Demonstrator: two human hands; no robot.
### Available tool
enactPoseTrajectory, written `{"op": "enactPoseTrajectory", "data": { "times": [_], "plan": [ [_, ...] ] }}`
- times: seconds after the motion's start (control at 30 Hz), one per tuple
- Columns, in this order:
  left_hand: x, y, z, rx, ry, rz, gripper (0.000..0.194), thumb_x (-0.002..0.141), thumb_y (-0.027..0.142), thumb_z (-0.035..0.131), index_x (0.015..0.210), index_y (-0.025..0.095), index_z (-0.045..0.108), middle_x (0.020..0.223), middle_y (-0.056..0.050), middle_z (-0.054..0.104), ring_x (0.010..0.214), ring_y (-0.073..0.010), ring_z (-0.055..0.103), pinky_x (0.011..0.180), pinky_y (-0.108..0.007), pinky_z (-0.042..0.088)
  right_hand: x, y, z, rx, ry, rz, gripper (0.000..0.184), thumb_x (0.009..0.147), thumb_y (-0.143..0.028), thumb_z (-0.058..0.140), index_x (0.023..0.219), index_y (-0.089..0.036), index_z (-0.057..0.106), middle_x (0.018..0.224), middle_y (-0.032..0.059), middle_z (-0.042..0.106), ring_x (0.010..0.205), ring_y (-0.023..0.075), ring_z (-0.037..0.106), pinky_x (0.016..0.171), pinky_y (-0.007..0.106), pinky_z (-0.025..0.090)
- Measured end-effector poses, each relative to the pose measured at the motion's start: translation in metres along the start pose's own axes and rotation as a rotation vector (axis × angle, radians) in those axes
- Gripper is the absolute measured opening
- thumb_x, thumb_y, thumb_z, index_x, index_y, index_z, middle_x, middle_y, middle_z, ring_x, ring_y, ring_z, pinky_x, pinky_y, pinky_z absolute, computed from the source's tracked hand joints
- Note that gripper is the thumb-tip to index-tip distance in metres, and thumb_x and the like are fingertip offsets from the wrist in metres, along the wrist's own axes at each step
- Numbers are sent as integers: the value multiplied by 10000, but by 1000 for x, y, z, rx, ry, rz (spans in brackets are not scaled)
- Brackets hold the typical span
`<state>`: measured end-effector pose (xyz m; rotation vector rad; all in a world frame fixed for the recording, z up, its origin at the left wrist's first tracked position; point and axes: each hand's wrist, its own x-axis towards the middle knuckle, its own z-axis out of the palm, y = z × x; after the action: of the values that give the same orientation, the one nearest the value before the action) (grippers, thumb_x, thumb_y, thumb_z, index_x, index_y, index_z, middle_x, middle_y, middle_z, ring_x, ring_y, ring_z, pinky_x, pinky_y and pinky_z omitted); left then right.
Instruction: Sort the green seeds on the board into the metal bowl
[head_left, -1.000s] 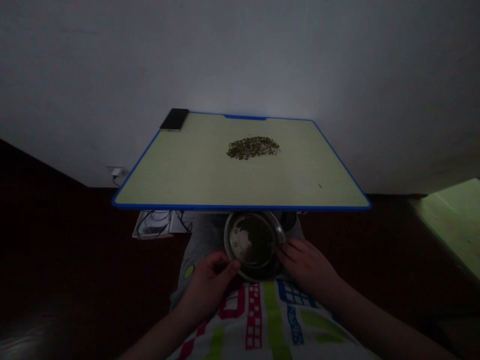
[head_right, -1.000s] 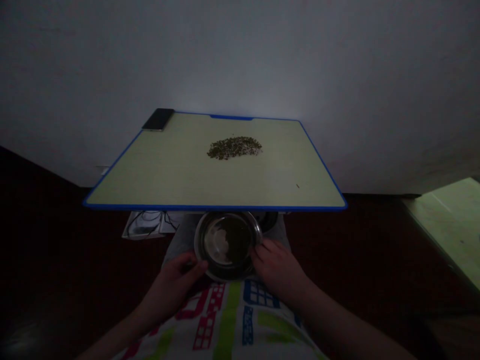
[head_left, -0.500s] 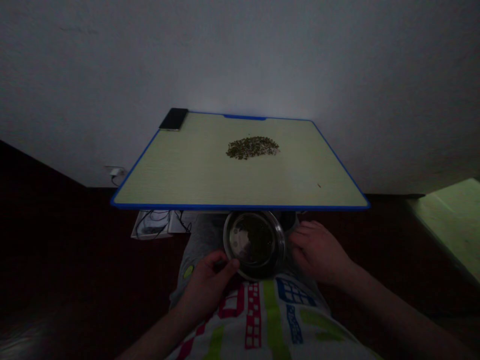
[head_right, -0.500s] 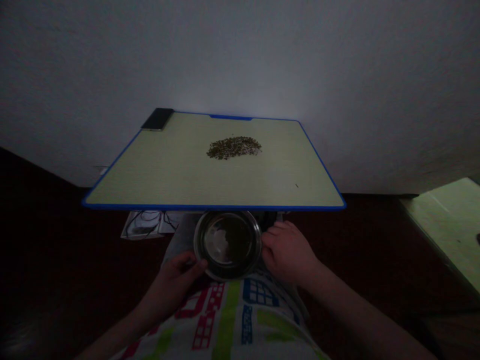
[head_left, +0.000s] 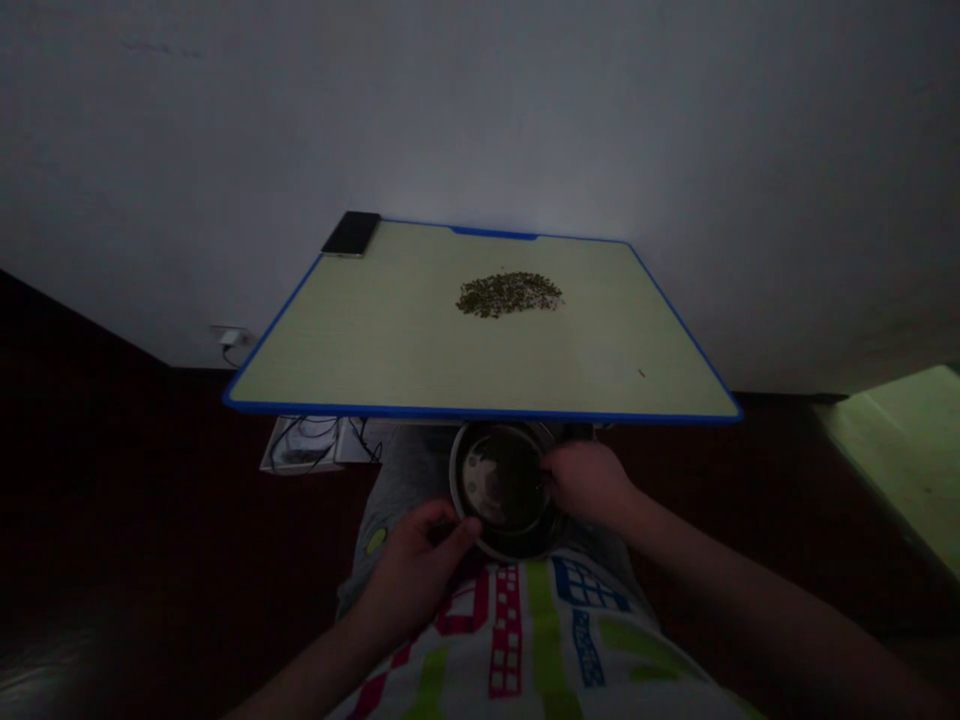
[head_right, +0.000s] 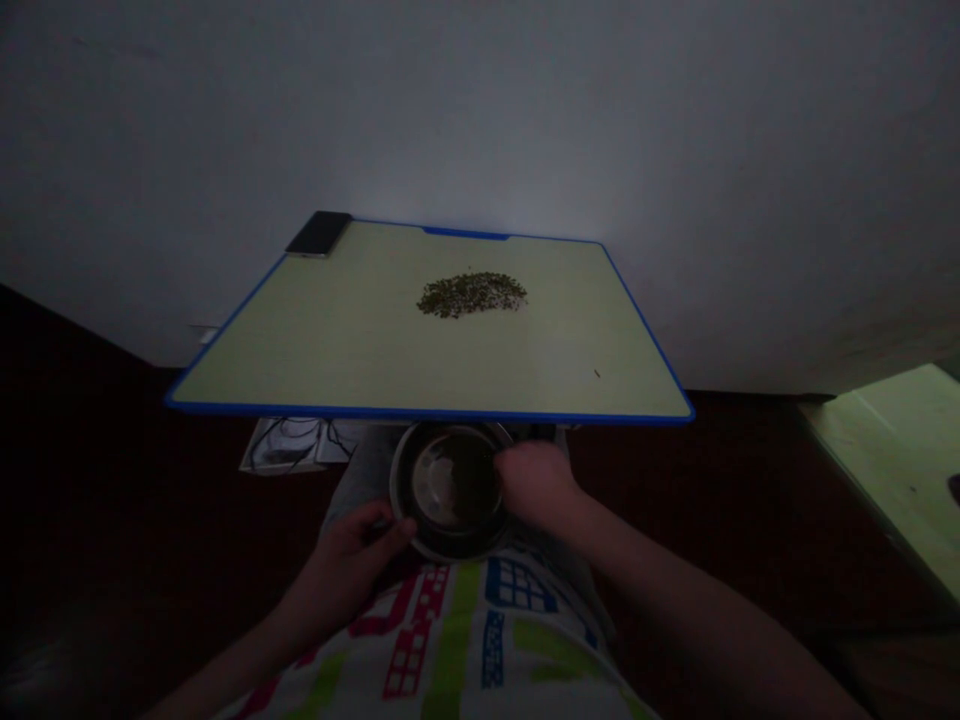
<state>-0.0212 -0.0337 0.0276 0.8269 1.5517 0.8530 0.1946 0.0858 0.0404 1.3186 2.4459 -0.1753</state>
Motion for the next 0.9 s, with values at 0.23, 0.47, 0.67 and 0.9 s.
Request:
{"op": "enactPoseTrajectory", "data": {
  "times": [0.23,0.47,0.67,0.9],
  "plan": [
    [-1,3,0,-18,-23,-11,360,697,599,708,632,270,579,640,15,637,659,-211,584,655,-339,479,6,-6,-2,-25,-52,-25,240,910,-179,627,966,-161,859,973,188,845,923,313,826,771,361,617],
    [1,1,1,-28,-11,-9,345,694,586,699,643,263,589,662,12,627,687,-212,571,678,-342,476,10,-14,-8,-20,-122,-28,281,899,-165,603,1010,-131,858,1001,223,838,986,352,822,821,398,632],
    [-1,5,1,-26,10,-12,341,661,576,701,611,259,586,623,25,603,639,-191,540,639,-323,449,9,-18,-12,-6,-148,-21,282,903,-138,590,1015,-109,847,1014,239,833,1020,362,815,837,398,623],
    [-1,4,1,-37,4,-12,344,663,573,716,595,267,576,604,24,624,632,-189,553,624,-314,450,7,-10,-7,41,-146,-18,279,923,-119,569,1077,-143,800,1063,200,834,1037,337,809,837,378,601]
  ]
}}
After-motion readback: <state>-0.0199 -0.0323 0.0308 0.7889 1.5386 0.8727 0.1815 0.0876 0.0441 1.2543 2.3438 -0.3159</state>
